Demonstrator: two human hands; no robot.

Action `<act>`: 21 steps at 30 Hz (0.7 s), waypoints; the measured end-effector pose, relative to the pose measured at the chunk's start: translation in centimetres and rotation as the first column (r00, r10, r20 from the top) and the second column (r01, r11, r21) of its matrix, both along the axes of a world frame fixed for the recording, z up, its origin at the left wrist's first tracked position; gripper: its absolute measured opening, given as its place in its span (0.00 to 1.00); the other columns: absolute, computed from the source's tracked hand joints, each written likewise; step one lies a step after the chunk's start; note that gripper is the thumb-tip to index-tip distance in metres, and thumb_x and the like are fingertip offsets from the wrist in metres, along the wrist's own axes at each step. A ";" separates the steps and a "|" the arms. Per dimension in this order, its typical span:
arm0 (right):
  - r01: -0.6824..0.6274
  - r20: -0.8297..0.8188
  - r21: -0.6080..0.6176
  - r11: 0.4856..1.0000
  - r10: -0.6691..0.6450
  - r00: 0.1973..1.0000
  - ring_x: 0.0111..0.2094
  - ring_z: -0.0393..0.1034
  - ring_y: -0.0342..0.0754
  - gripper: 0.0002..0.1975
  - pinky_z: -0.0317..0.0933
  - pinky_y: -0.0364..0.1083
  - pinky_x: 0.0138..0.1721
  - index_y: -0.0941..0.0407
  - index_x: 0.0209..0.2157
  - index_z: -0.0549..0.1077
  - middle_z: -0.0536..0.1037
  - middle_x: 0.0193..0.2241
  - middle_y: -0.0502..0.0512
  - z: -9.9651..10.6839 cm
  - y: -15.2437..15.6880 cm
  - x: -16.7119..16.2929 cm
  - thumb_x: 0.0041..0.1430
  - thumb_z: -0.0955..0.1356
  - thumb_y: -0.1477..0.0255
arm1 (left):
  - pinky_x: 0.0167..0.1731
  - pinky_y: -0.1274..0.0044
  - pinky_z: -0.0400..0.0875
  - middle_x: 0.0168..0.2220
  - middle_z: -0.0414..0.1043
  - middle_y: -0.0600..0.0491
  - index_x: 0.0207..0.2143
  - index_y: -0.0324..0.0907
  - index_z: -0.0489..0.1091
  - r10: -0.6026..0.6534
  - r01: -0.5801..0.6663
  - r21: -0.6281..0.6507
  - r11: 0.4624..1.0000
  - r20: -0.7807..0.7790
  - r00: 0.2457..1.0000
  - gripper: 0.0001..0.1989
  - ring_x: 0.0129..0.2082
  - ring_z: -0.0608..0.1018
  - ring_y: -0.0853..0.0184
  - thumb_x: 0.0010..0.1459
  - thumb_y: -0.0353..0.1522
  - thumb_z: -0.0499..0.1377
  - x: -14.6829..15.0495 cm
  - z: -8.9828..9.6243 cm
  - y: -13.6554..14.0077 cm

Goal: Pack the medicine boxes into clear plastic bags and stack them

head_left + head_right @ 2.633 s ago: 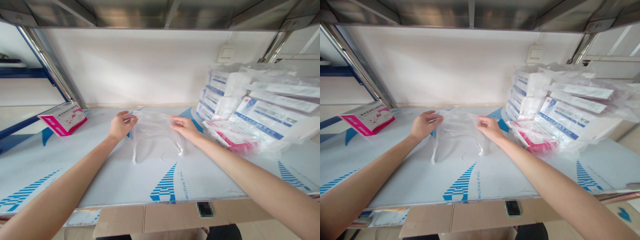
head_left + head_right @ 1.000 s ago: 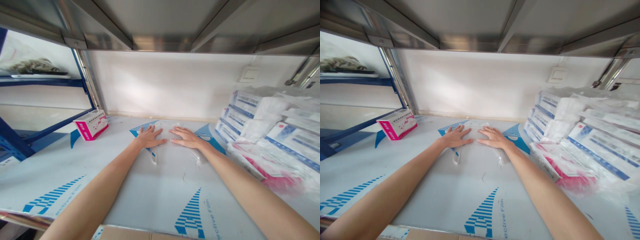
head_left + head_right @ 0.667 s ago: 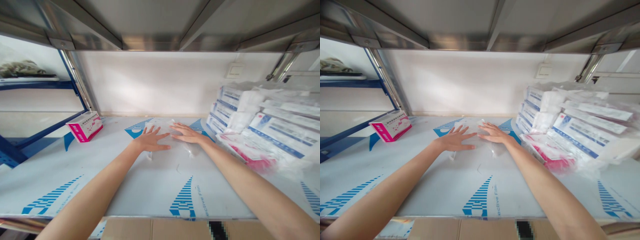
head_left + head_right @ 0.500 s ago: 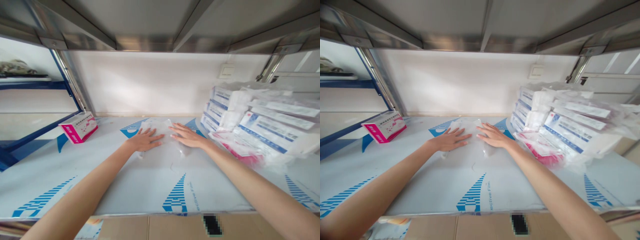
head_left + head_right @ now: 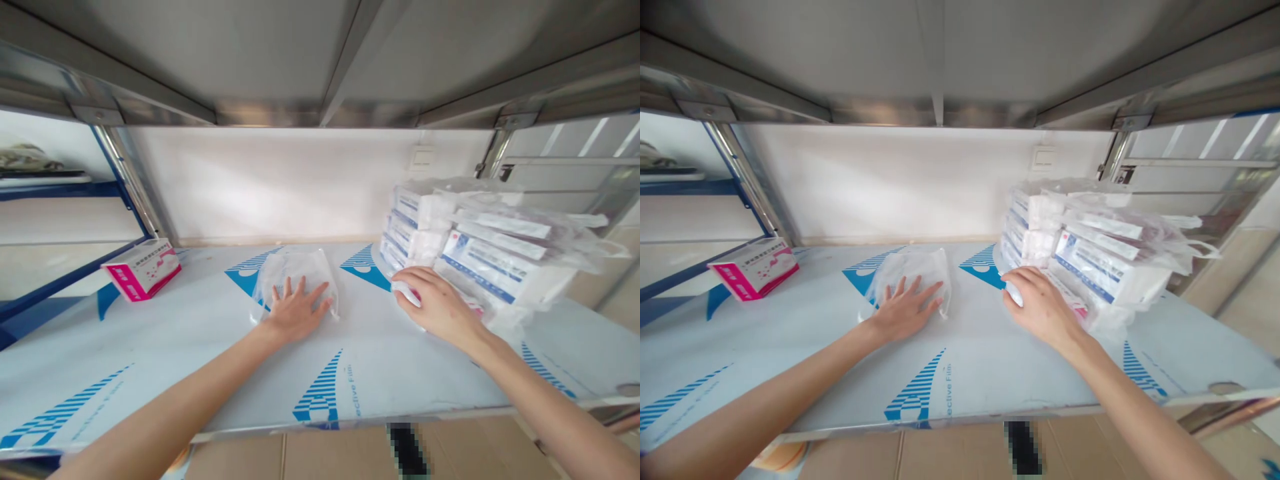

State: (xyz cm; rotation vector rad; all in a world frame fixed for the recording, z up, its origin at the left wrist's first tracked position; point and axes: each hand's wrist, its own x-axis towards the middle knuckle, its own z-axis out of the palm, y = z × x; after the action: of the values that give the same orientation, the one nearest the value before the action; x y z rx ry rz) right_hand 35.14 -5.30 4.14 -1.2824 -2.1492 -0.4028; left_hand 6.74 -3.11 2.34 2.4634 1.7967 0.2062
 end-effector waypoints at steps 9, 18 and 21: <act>-0.216 0.144 -0.267 0.939 0.261 0.954 0.59 0.69 0.60 0.18 0.64 0.62 0.60 0.54 0.55 0.76 0.77 0.55 0.60 -1.9 1.8 -4.6 0.64 0.68 0.66 | 0.62 0.41 0.41 0.73 0.42 0.49 0.69 0.62 0.50 0.047 -0.046 -0.111 0.993 0.003 0.999 0.35 0.71 0.46 0.36 0.63 0.59 0.36 -0.4 -0.1 2.4; -0.249 0.106 -0.225 0.942 0.278 0.955 0.60 0.67 0.59 0.20 0.63 0.63 0.61 0.53 0.60 0.71 0.74 0.58 0.61 -3.5 2.4 -5.4 0.70 0.61 0.67 | 0.63 0.42 0.31 0.74 0.40 0.51 0.69 0.60 0.52 0.173 -0.174 -0.017 0.985 -0.044 0.984 0.33 0.71 0.35 0.36 0.65 0.55 0.39 -1.1 0.9 -0.8; -0.278 0.093 -0.277 0.920 0.313 0.945 0.66 0.58 0.60 0.26 0.56 0.63 0.65 0.50 0.66 0.63 0.63 0.67 0.58 -3.1 2.0 -6.0 0.69 0.63 0.63 | 0.64 0.43 0.39 0.74 0.41 0.49 0.70 0.58 0.51 0.204 -0.206 -0.070 0.976 -0.042 0.978 0.36 0.71 0.40 0.35 0.64 0.57 0.36 -3.0 0.2 -0.8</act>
State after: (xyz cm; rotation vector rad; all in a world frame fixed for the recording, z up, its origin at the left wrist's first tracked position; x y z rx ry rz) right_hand 29.16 -3.32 1.07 -1.0598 -2.5317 -0.0835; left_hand 3.69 -3.89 2.54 2.2448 2.0340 0.1084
